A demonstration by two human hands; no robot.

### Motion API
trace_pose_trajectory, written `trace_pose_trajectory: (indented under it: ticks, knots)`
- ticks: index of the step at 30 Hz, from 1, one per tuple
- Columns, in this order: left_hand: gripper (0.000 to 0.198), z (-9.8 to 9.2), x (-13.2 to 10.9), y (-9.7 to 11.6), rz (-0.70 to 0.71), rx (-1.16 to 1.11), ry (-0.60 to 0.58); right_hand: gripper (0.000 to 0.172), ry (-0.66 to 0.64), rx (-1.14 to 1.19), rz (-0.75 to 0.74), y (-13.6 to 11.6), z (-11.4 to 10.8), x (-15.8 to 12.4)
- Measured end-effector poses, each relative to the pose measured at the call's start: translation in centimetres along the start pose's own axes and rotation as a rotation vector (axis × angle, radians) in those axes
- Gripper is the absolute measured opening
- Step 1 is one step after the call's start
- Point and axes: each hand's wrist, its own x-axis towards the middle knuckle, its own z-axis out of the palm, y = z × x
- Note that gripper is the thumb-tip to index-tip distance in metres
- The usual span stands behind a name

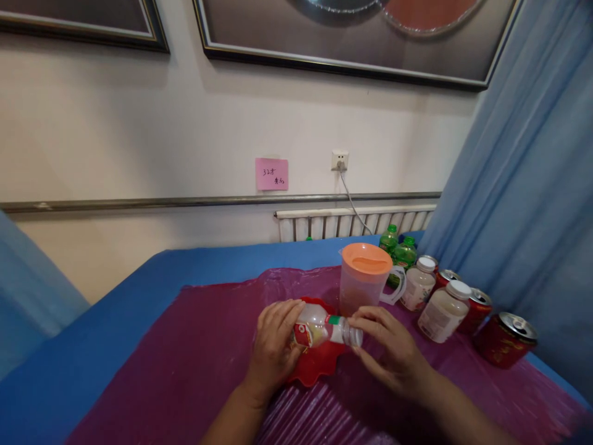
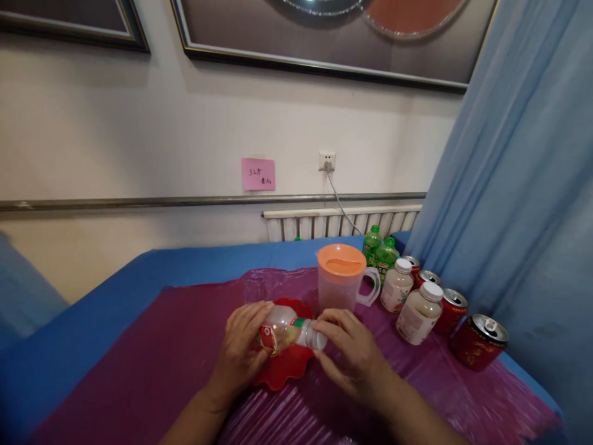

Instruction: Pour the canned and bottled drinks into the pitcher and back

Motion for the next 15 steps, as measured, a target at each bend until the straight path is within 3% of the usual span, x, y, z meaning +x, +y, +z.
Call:
trace_pose_trajectory:
  ticks: [3,6,11,13,15]
  knots:
    - [0.056,0.2,-0.2,-0.2,-0.026,-0.014,-0.012,0.047,0.017,-0.023,-0.084,0.1,-0.8,-0.5]
    - [0.061,0.5,-0.5,-0.4,-0.121,-0.037,0.006,0.048,0.032,-0.012,-0.045,0.2,-1.4,-1.2]
    - [0.065,1.1,-0.7,0.0,-0.542,-0.241,0.053,0.035,0.065,0.117,0.286,0.6,-0.2,-3.4]
    - [0.068,1.3,-0.6,0.1,-0.688,-0.336,0.062,0.021,0.005,0.169,0.421,0.9,1.0,-4.5]
    - [0.070,1.4,-0.4,0.0,-0.741,-0.384,0.083,0.013,-0.114,0.153,0.517,1.3,2.3,-5.7]
